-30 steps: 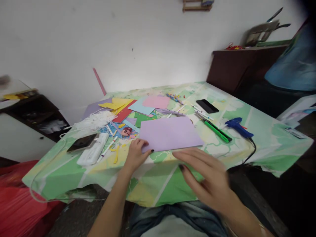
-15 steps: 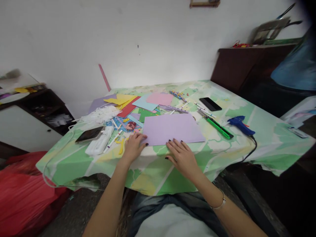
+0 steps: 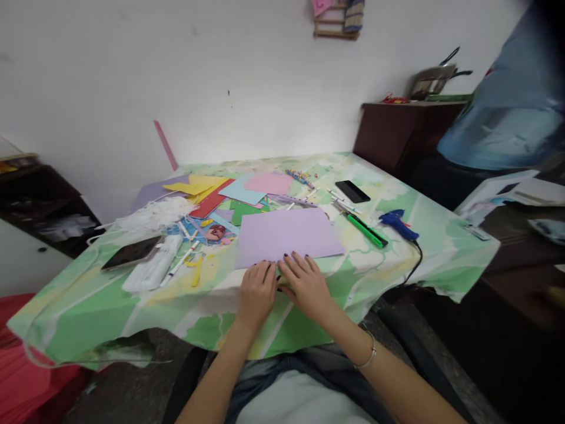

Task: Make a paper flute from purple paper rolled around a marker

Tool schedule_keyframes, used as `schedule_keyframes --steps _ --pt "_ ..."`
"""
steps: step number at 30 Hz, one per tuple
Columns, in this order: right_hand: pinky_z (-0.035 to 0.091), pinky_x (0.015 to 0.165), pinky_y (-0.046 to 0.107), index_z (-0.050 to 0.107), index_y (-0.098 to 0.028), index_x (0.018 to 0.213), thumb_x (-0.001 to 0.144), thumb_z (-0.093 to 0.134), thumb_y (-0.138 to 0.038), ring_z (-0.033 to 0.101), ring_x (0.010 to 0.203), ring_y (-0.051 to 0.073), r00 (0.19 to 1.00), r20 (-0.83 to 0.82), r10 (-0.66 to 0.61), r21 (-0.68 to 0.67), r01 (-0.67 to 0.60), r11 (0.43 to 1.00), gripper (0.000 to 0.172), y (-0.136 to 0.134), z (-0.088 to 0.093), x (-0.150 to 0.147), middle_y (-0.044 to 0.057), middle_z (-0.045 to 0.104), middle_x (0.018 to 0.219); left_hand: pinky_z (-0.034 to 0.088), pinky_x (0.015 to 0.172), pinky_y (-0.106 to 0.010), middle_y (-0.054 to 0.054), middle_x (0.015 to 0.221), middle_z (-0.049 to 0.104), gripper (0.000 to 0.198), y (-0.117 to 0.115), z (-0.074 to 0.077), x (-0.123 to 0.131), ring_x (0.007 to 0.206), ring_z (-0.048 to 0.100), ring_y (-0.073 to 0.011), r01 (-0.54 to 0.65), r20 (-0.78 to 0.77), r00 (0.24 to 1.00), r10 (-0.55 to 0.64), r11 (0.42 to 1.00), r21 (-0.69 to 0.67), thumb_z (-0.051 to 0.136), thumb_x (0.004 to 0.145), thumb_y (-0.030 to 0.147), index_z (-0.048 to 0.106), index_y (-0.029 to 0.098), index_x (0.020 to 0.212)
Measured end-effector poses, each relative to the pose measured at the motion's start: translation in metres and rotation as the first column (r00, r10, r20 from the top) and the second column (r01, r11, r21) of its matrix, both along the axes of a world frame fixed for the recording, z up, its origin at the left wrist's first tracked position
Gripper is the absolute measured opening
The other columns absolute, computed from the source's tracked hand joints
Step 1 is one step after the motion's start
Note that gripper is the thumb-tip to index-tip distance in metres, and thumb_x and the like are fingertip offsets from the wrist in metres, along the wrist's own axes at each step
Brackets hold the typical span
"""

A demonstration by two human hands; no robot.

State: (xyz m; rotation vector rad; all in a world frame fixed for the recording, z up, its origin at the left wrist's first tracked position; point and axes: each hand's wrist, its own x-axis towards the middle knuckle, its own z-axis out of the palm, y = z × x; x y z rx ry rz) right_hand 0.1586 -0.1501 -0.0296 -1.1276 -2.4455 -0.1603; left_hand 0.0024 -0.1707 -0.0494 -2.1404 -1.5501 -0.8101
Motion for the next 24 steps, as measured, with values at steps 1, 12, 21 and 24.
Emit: schedule_keyframes --steps 1,12,21,24 --pt "0.026 0.106 0.047 0.044 -0.019 0.133 0.089 0.049 -0.038 0.036 0.129 0.028 1.000 0.005 -0.007 0.004 0.007 1.000 0.048 0.000 -0.001 0.001 0.009 0.049 0.136 0.041 0.092 -0.042 -0.014 0.109 0.061 0.032 -0.001 0.001 0.000 0.105 0.054 -0.0263 -0.009 -0.029 1.000 0.009 1.000 -0.012 0.042 0.090 0.023 0.059 0.015 0.116" --pt "0.020 0.107 0.053 0.047 -0.015 0.131 0.090 0.045 -0.032 0.037 0.129 0.028 0.993 -0.001 -0.122 0.090 0.122 0.988 0.044 0.005 -0.006 0.054 0.010 0.051 0.133 0.030 0.100 -0.049 -0.016 0.113 0.058 0.049 -0.009 0.019 0.003 0.111 0.049 -0.0295 -0.062 -0.127 0.991 0.039 0.981 -0.182 0.047 0.086 0.045 0.051 0.019 0.127" --pt "0.019 0.105 0.056 0.053 -0.013 0.124 0.087 0.047 -0.030 0.030 0.132 0.031 0.966 -0.008 -0.260 0.179 0.257 0.950 0.041 0.004 -0.009 0.085 0.014 0.051 0.132 0.022 0.100 -0.057 -0.013 0.120 0.056 0.050 -0.016 0.017 0.002 0.117 0.043 -0.0328 -0.151 -0.079 0.987 0.138 0.970 -0.191 0.050 0.083 0.048 0.048 0.029 0.130" --pt "0.019 0.104 0.056 0.055 -0.014 0.121 0.087 0.048 -0.033 0.027 0.134 0.033 0.947 -0.020 -0.321 0.199 0.318 0.927 0.040 0.003 -0.008 0.092 0.015 0.048 0.135 0.020 0.099 -0.060 -0.013 0.121 0.056 0.050 -0.019 0.017 0.005 0.117 0.042 -0.0342 -0.172 -0.072 0.984 0.161 0.967 -0.190 0.048 0.084 0.049 0.049 0.028 0.129"
